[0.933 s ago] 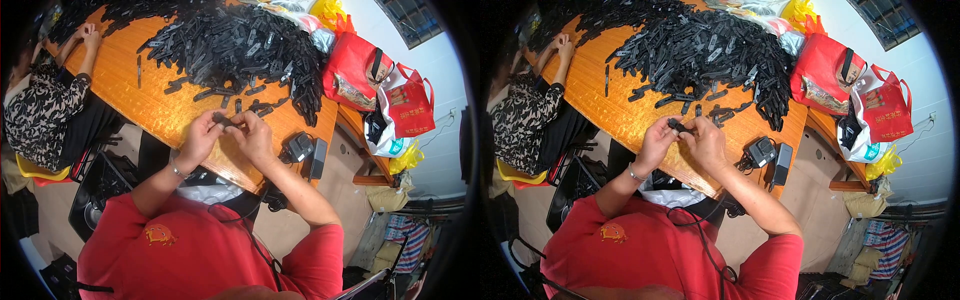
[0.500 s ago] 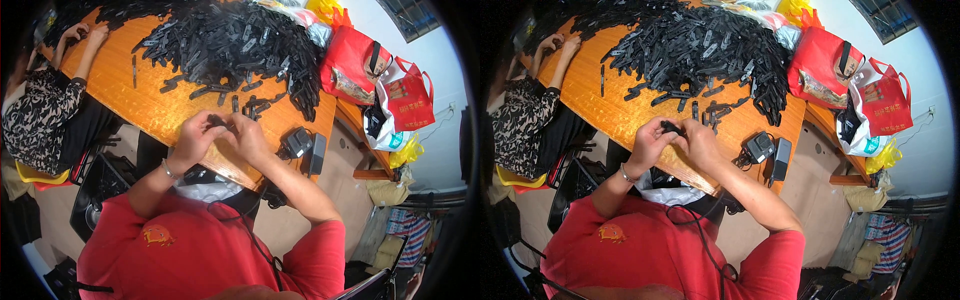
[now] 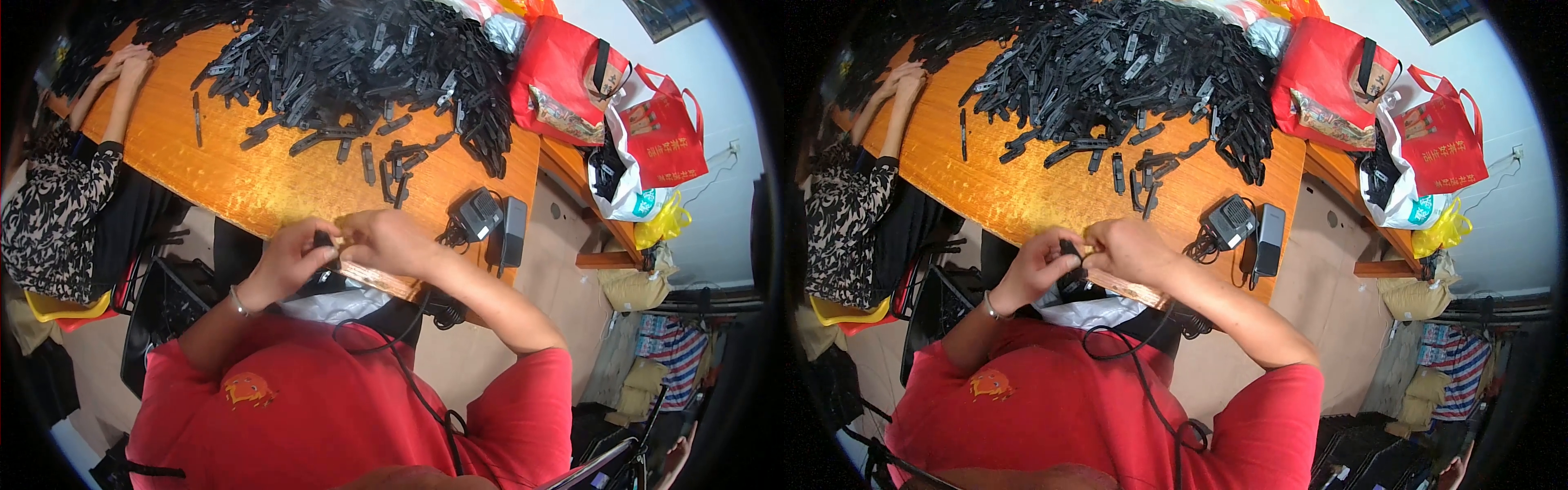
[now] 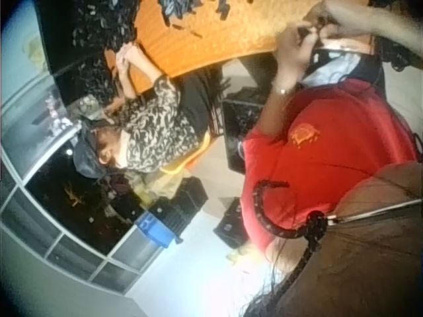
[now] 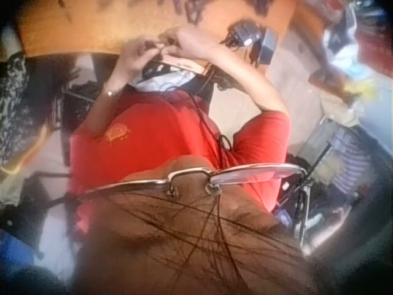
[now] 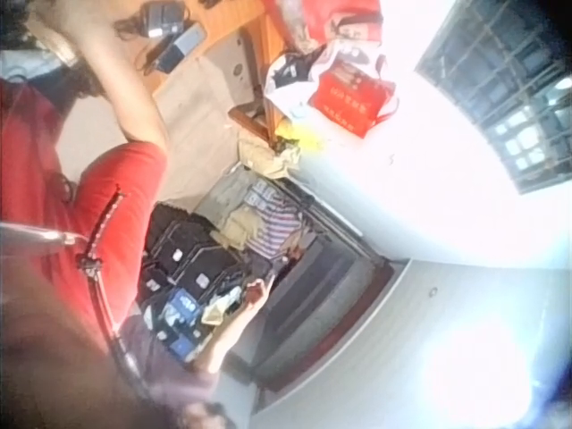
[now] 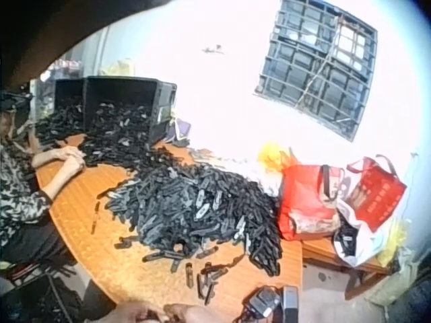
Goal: The person assembles plastic components by taking pieces from a pile on a table, connecting them together by hand, and dropping the assembled parts into a bag.
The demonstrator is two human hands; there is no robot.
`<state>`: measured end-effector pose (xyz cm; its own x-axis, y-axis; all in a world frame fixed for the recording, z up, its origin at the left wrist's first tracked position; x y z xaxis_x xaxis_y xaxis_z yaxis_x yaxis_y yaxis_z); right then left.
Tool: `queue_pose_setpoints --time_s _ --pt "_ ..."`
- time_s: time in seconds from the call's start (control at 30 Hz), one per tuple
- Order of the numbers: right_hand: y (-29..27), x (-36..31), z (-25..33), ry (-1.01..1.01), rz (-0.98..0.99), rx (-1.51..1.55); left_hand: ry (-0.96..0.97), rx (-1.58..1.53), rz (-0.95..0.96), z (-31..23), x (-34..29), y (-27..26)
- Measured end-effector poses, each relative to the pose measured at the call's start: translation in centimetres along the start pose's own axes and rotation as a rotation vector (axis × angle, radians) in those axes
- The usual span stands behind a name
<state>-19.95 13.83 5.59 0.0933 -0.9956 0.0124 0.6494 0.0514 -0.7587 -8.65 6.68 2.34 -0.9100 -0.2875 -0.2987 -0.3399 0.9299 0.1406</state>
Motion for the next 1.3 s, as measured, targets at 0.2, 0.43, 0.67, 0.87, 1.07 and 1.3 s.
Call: queue_pose_setpoints --time_s 0.2,0.43,0.67,0.87,1.07,1.3 --pt "-8.0 -3.1 -5.7 0.291 -0.092 -0.267 0.383 0.763 -0.078 -2.9 -2.6 2.2" --pt "-10.8 -3.9 -10.6 0.176 -0.283 -0.573 0.535 0.904 -0.275 -5.8 4.8 1.3" --pt "-8.2 -1.2 -11.6 0.151 -0.140 -0.727 0.607 1.198 -0.252 -6.9 11.2 2.9" --pt "-9.4 -2.1 -12.8 0.295 -0.211 -0.624 0.749 1.239 -0.301 -7.5 11.0 3.6" --pt "-10.1 -3.2 -8.6 0.226 -0.405 -0.165 0.298 0.830 -0.265 -5.2 11.1 0.9" --pt "-7.9 -2.5 -3.8 0.142 -0.541 0.015 0.100 -0.097 -0.116 -0.9 11.1 0.6"
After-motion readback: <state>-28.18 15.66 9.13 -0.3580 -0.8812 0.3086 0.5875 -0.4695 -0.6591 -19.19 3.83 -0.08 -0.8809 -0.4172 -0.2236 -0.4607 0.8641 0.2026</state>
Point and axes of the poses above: each hand's wrist, its own x-axis towards the middle knuckle, its own y-axis out of the palm, z = x × y, the point moved 10 cm from there along x, towards the middle knuckle, and after that the axes turned 14 degrees about -y, right-handed, at the moved point
